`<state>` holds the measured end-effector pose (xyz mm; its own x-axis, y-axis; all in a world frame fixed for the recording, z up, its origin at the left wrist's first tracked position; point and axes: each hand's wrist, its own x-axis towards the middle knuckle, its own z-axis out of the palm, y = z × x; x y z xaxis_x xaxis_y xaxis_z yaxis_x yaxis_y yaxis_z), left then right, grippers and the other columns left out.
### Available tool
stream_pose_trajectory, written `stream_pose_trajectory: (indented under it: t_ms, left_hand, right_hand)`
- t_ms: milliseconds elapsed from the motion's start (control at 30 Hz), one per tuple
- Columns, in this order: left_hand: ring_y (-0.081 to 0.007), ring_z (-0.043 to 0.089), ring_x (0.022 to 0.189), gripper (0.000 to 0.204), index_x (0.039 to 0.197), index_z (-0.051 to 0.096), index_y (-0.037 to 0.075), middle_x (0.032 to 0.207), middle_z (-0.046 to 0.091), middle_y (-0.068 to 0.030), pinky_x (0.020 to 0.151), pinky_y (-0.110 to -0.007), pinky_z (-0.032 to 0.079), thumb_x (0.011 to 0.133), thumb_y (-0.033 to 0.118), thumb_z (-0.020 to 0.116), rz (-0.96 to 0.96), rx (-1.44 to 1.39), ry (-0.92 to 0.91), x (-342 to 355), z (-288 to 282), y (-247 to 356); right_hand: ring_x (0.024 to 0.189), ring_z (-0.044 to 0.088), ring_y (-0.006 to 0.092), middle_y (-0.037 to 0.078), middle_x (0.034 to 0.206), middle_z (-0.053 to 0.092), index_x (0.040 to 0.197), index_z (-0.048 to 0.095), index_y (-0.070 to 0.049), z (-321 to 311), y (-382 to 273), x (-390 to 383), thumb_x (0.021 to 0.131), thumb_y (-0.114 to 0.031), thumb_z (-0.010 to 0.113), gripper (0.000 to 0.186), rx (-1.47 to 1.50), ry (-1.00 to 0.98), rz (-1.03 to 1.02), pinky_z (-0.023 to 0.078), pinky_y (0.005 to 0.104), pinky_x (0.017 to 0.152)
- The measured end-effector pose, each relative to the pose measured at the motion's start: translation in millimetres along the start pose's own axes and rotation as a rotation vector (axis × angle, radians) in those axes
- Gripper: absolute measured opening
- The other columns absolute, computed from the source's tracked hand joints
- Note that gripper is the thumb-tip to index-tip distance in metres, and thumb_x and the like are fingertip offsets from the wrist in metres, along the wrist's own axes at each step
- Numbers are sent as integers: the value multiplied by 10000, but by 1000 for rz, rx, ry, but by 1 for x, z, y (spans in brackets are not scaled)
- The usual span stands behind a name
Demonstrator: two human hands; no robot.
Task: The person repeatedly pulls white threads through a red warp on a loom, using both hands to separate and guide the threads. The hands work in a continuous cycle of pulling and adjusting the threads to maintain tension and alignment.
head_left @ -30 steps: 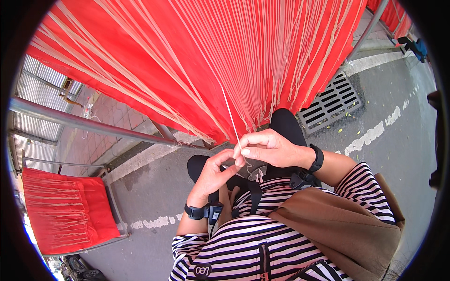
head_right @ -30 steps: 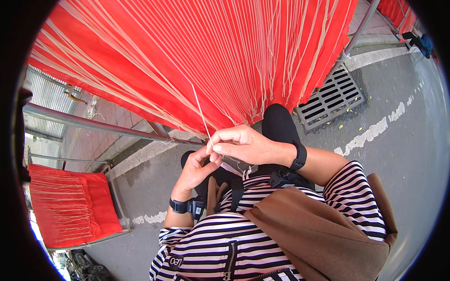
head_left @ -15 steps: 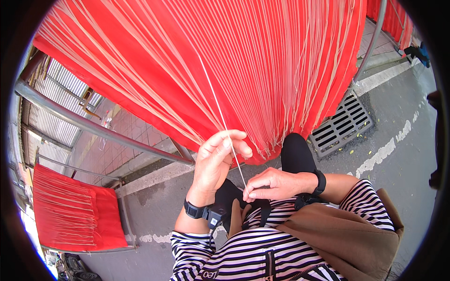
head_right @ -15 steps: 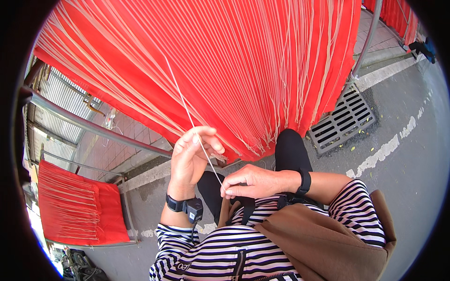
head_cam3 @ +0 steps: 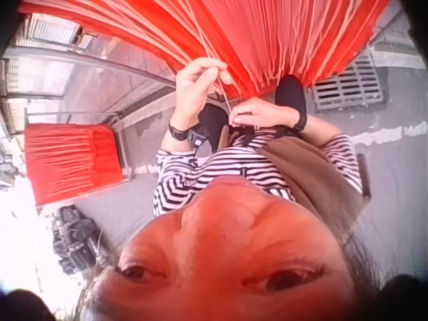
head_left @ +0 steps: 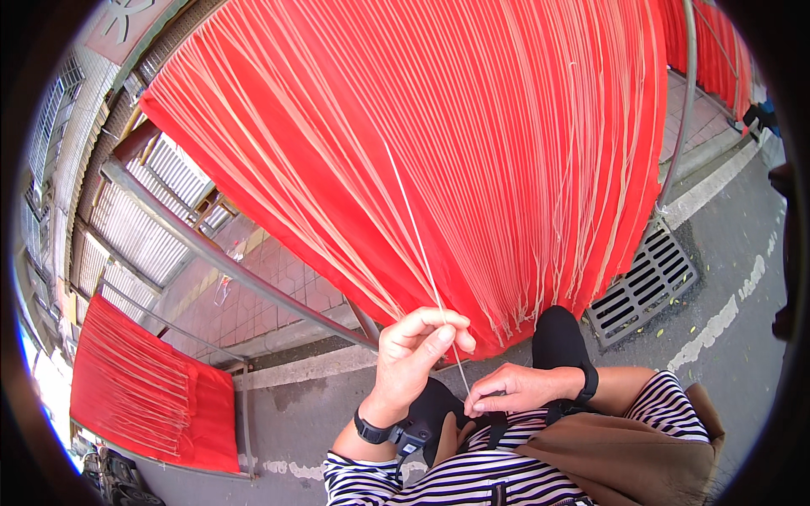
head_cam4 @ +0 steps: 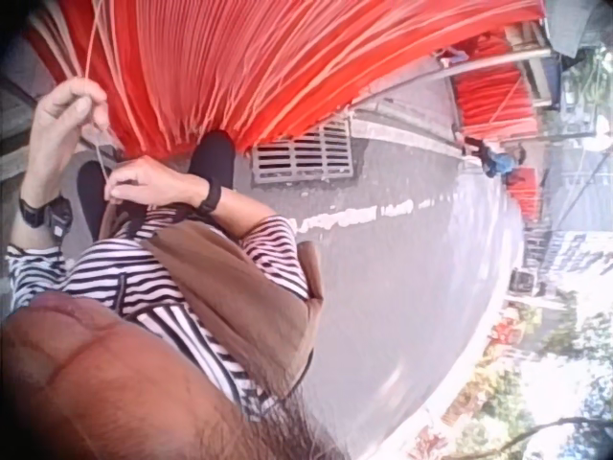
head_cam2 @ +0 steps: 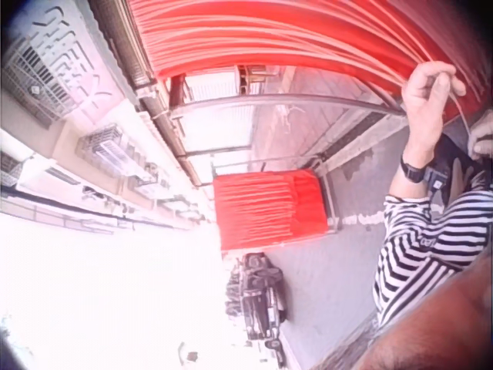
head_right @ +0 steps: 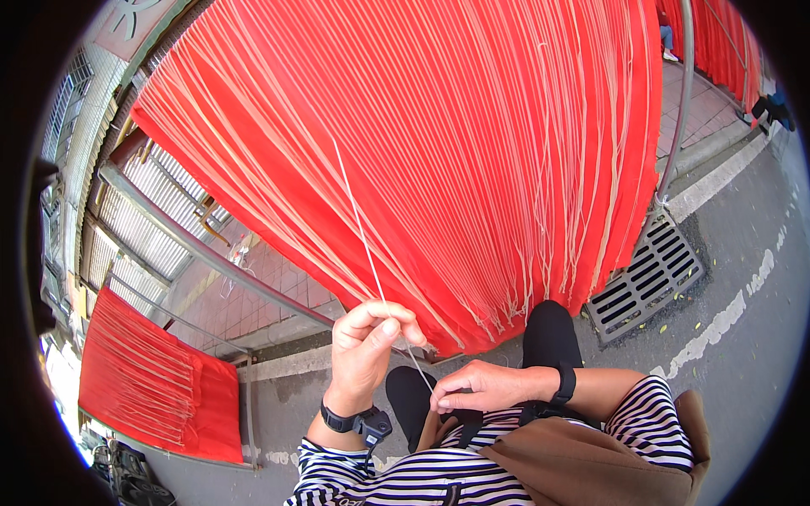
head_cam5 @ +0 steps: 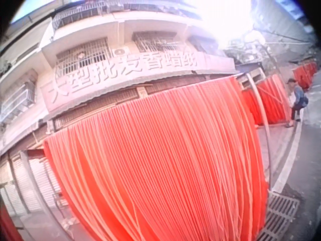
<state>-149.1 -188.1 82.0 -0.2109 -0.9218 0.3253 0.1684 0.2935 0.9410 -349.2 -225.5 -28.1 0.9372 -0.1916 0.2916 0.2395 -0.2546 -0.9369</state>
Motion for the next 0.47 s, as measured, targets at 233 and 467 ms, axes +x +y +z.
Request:
stream_pose_trajectory:
  t_ms: [233,467]
  left_hand:
    - [-170,705,955,190,1167,685,-47,1018,732,-124,876,-311,560,1010,4,589,71,59,-69,-14,12,22]
    - [-224,728,986,183,1139,703,-45,1038,731,-185,889,-302,556,986,-4,611,244,187,-238,-19,11,41]
  right_hand:
    - [980,700,180,77,1070,729,1179,674,-17,-2,-4,-1,1077,-191,534,245,17,-59,62,541,324,888]
    - [987,707,200,93,1085,729,1207,670,-25,0,-12,-1,1073,-183,544,242,-26,-74,1,547,330,896]
